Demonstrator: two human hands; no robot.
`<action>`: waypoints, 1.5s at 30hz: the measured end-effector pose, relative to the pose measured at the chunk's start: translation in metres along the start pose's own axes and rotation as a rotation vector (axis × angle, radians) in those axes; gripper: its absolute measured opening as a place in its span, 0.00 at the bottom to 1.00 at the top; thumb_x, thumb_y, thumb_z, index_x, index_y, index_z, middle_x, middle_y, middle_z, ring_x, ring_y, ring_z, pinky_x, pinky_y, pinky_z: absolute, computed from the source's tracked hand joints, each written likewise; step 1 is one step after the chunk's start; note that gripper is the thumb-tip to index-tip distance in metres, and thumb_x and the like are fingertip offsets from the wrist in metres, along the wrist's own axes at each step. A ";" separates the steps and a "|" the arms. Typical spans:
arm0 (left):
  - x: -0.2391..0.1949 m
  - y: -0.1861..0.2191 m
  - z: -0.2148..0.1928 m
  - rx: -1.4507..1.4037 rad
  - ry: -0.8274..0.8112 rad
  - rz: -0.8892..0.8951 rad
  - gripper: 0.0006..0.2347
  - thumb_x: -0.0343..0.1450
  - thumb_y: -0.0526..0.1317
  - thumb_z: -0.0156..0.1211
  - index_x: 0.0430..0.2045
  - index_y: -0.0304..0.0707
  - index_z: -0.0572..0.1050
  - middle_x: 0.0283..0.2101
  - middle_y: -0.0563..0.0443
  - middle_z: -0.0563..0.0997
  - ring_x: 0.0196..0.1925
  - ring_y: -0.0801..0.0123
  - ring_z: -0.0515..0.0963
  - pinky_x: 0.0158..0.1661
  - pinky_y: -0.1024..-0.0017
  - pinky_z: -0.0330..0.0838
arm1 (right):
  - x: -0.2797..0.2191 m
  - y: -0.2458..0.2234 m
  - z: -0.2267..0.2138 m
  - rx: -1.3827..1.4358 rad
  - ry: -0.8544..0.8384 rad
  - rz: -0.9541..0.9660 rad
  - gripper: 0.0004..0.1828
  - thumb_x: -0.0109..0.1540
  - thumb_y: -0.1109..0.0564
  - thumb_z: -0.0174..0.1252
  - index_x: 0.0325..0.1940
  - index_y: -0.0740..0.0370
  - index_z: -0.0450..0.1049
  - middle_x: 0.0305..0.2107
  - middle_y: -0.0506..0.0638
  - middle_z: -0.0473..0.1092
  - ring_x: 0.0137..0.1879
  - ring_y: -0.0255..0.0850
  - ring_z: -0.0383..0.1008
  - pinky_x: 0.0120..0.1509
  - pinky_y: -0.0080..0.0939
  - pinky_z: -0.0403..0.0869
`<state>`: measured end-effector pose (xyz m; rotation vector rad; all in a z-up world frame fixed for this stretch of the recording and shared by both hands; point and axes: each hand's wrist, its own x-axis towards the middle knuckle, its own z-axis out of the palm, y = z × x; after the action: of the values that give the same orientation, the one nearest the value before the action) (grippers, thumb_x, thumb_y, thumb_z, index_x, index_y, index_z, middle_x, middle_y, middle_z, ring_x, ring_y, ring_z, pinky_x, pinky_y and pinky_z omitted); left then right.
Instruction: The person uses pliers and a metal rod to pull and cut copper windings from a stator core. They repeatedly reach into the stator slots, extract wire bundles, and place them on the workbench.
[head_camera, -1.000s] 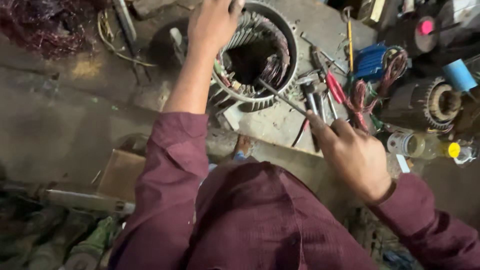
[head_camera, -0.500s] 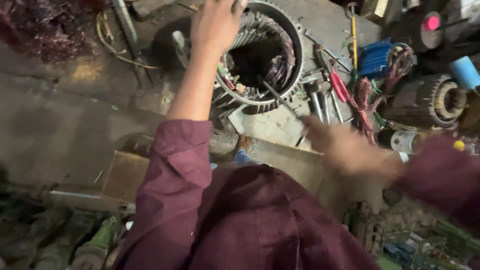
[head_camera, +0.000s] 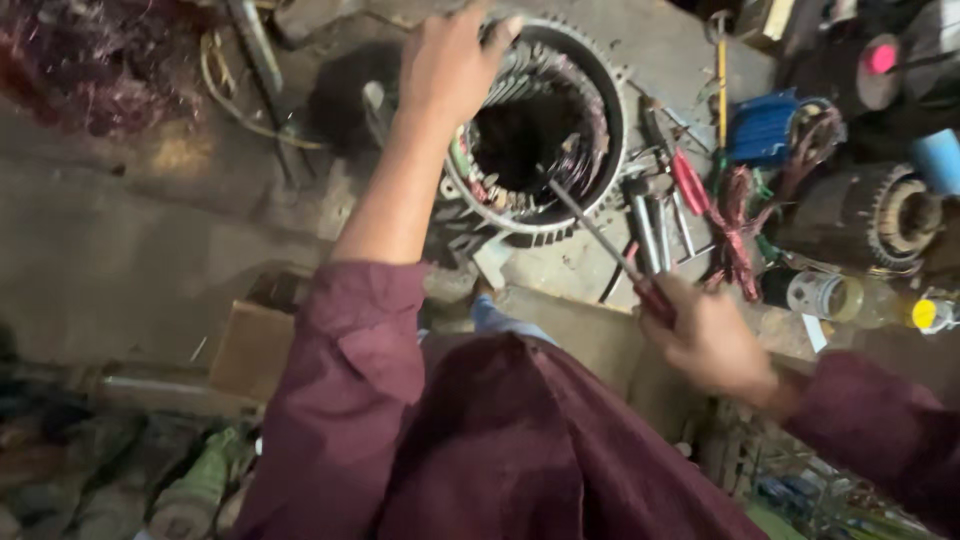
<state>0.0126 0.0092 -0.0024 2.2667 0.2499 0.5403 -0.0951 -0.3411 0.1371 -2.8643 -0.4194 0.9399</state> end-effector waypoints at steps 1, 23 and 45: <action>0.000 0.003 0.000 -0.013 -0.027 -0.023 0.17 0.75 0.53 0.60 0.43 0.36 0.79 0.33 0.32 0.83 0.37 0.35 0.81 0.39 0.45 0.73 | -0.001 0.007 0.002 0.032 0.015 -0.034 0.14 0.60 0.52 0.62 0.44 0.61 0.73 0.26 0.61 0.76 0.30 0.54 0.80 0.37 0.51 0.75; -0.017 -0.002 0.003 0.189 -0.048 -0.030 0.18 0.78 0.52 0.53 0.55 0.40 0.74 0.47 0.29 0.80 0.48 0.29 0.77 0.46 0.40 0.69 | 0.013 0.032 0.092 0.395 0.374 -0.308 0.19 0.66 0.55 0.59 0.57 0.67 0.69 0.35 0.60 0.77 0.34 0.53 0.80 0.36 0.46 0.75; -0.120 0.142 0.018 0.237 -0.061 -0.099 0.12 0.74 0.45 0.65 0.37 0.34 0.76 0.38 0.35 0.81 0.39 0.37 0.80 0.38 0.48 0.73 | 0.069 0.186 0.144 0.282 0.504 -0.404 0.15 0.65 0.46 0.60 0.45 0.61 0.73 0.35 0.61 0.74 0.42 0.63 0.75 0.48 0.58 0.73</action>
<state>-0.0845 -0.1399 0.0549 2.4797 0.4122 0.4060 -0.0844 -0.4981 -0.0508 -2.4896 -0.7014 0.1797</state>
